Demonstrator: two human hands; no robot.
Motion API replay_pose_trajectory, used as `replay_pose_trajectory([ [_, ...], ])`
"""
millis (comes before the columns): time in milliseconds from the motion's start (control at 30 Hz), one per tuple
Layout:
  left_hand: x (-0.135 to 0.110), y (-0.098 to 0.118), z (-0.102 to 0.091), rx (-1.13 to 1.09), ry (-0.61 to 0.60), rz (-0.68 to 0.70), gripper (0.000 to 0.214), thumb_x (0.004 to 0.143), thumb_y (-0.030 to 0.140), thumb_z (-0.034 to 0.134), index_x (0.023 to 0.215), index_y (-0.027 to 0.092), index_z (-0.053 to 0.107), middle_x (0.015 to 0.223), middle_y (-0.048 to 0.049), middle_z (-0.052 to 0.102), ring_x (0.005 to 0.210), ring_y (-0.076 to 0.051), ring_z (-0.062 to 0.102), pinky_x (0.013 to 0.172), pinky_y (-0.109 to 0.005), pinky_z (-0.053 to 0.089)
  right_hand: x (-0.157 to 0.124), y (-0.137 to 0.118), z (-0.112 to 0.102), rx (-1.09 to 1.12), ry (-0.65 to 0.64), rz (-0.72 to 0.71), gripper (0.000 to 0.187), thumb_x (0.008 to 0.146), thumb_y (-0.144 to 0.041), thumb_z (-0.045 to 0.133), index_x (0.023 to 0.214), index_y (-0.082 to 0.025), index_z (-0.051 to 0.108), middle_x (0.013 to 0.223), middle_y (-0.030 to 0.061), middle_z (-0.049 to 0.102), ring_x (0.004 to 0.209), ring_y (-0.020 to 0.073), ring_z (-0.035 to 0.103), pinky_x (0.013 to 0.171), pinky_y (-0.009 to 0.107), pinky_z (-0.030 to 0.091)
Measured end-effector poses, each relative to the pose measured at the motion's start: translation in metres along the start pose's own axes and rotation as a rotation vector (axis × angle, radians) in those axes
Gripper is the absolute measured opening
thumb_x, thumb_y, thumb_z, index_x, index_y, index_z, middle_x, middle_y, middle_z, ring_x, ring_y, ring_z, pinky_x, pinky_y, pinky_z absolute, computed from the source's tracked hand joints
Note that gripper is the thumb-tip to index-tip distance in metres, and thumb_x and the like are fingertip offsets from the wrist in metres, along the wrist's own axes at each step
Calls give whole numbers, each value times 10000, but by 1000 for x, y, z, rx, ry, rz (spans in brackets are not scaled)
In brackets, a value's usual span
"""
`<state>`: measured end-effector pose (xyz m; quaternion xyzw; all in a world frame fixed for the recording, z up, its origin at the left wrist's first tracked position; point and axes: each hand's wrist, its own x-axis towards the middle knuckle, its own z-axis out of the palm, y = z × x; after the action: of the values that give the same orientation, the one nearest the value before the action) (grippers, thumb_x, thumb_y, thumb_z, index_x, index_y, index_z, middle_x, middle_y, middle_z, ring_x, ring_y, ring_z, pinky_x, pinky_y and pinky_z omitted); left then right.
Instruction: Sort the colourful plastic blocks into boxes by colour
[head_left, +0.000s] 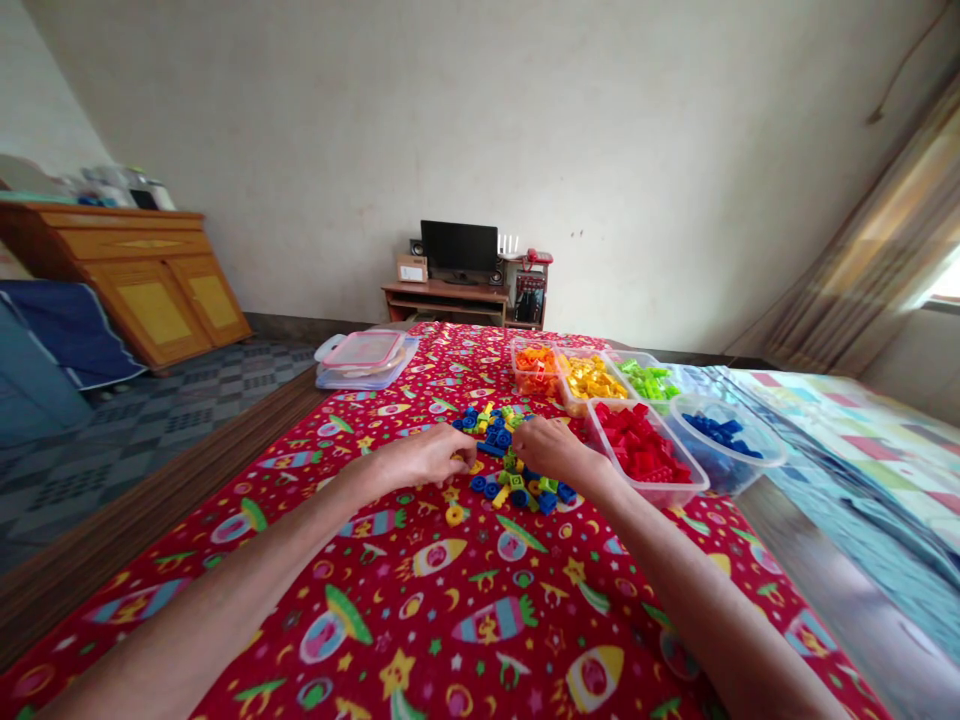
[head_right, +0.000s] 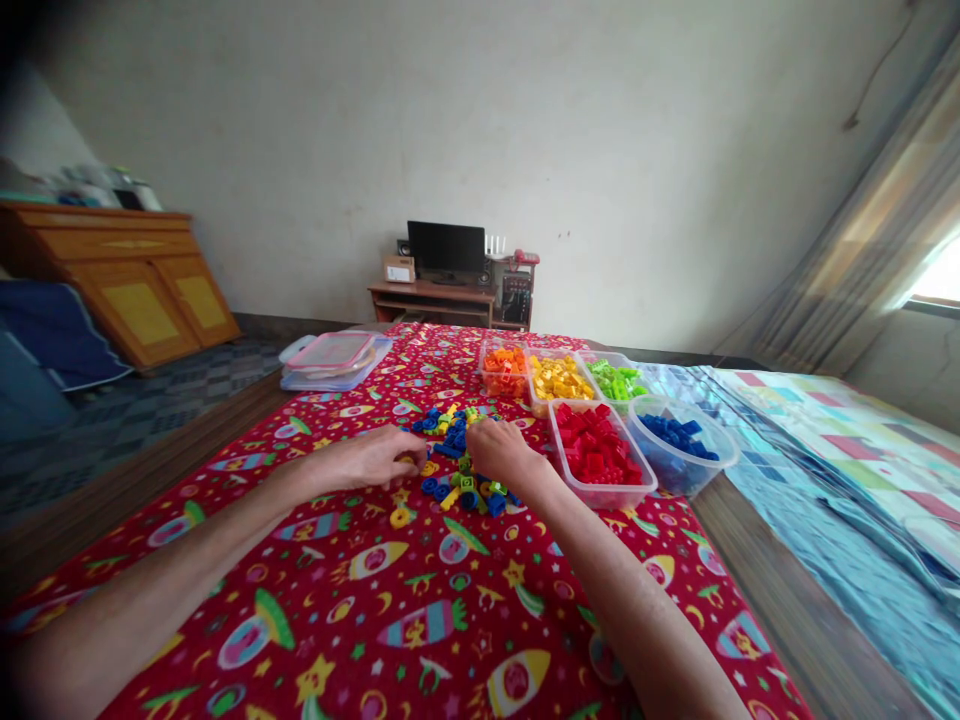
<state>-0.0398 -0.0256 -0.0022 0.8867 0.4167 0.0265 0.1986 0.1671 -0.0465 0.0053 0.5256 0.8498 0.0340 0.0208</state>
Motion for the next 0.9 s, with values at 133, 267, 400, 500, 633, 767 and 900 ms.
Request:
replay_pose_trajectory([
  [133, 11, -8, 13, 120, 245, 106, 215, 778, 107, 510, 902, 167, 675, 916, -64, 678, 852, -187, 627, 772, -249, 460, -3, -7, 3, 3, -49, -32, 287, 850, -193, 495, 1088, -159, 652, 1118, 124, 664, 1030, 259, 609, 799, 325, 469],
  [267, 13, -7, 24, 142, 188, 186, 177, 811, 111, 489, 834, 151, 660, 870, -66, 635, 782, -168, 603, 723, -240, 452, -2, -9, 9, 7, -66, -22, 311, 846, -141, 466, 1103, -162, 642, 1114, 120, 665, 1040, 248, 608, 814, 321, 467],
  [400, 11, -5, 20, 117, 137, 165, 164, 771, 77, 494, 776, 147, 642, 802, -55, 652, 764, -166, 606, 691, -229, 430, 1, -1, 12, 66, 1, -16, 344, 855, -91, 418, 1088, -166, 659, 1069, 111, 681, 970, 215, 626, 787, 289, 456],
  [500, 10, -8, 14, 83, 109, 67, 151, 783, 134, 490, 773, 157, 639, 687, -30, 645, 650, -156, 591, 592, -228, 397, -1, 0, 5, 130, 50, -60, 308, 846, -104, 440, 1015, -167, 689, 956, 96, 703, 868, 190, 635, 728, 262, 441],
  [633, 8, -13, 5, -77, 106, 0, 175, 792, 221, 476, 861, 175, 630, 649, 5, 632, 602, -141, 587, 548, -211, 391, -10, -12, -11, 206, 49, -194, 298, 860, -140, 441, 1000, -195, 698, 879, 65, 714, 777, 162, 636, 650, 238, 417],
  [767, 7, -14, -2, -342, -32, -90, 246, 762, 271, 474, 938, 157, 602, 608, 26, 596, 527, -136, 579, 524, -217, 431, -18, -30, -12, 118, -44, -260, 258, 855, -171, 481, 998, -178, 695, 957, 103, 712, 853, 204, 654, 666, 258, 447],
  [900, 4, -18, -9, -398, -62, -105, 256, 752, 320, 484, 915, 151, 586, 652, 16, 603, 541, -129, 575, 543, -224, 457, -22, -44, -5, 13, -72, -260, 244, 834, -147, 491, 966, -156, 696, 950, 130, 710, 898, 245, 666, 706, 301, 493],
])
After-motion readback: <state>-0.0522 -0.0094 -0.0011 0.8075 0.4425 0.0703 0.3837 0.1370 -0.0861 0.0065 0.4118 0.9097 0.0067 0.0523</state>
